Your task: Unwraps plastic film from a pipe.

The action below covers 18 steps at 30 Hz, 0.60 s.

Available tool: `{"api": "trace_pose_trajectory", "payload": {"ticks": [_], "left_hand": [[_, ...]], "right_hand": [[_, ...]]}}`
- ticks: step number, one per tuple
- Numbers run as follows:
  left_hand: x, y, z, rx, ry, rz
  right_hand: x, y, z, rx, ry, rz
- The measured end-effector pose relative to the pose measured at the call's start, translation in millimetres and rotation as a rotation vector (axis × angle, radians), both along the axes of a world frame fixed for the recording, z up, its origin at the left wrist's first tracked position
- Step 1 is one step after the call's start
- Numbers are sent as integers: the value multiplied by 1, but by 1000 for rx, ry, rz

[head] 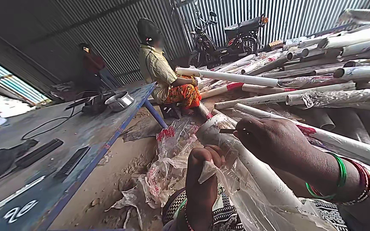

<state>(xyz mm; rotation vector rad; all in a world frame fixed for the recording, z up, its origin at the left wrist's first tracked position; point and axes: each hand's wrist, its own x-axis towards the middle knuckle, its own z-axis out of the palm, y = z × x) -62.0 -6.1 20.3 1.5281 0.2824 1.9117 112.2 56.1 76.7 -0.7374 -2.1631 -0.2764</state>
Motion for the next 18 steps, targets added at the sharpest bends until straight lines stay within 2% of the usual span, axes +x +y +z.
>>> {"api": "trace_pose_trajectory", "payload": {"ticks": [3, 7, 12, 18], "left_hand": [[0, 1, 0, -9, 1, -3], [0, 1, -2, -10, -6, 7], [-2, 0, -4, -7, 5, -10], [-1, 2, -9, 21, -15, -41]], "right_hand": [[2, 0, 0, -60, 38, 22], [-2, 2, -3, -39, 63, 32], [6, -1, -11, -42, -6, 147], [37, -18, -9, -24, -83, 139]]}}
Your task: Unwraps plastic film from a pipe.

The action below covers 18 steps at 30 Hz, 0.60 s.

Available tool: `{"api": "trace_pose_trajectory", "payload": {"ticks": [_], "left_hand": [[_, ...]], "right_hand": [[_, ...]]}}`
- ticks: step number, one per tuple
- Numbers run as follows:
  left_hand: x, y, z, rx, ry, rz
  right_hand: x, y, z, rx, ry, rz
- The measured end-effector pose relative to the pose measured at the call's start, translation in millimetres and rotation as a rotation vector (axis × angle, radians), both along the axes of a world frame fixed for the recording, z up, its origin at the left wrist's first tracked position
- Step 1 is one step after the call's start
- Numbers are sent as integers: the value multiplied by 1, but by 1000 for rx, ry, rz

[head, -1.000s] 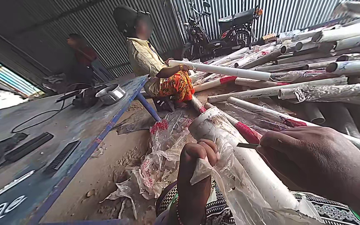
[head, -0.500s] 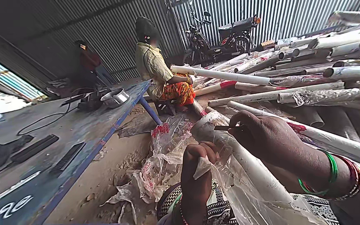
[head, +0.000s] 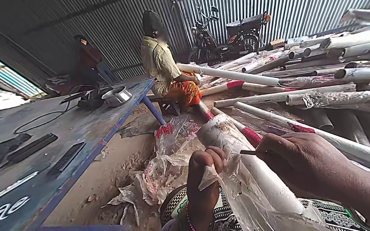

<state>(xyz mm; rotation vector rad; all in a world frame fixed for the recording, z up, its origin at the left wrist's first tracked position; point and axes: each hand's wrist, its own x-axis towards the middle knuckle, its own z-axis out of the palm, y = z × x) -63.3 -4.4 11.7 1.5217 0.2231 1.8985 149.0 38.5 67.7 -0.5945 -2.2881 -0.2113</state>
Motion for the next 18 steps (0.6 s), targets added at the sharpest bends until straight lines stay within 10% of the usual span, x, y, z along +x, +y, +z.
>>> {"api": "trace_pose_trajectory", "payload": {"ticks": [18], "left_hand": [[10, -10, -12, 23, 121, 53]], "right_hand": [[-7, 13, -7, 57, 37, 15]]}}
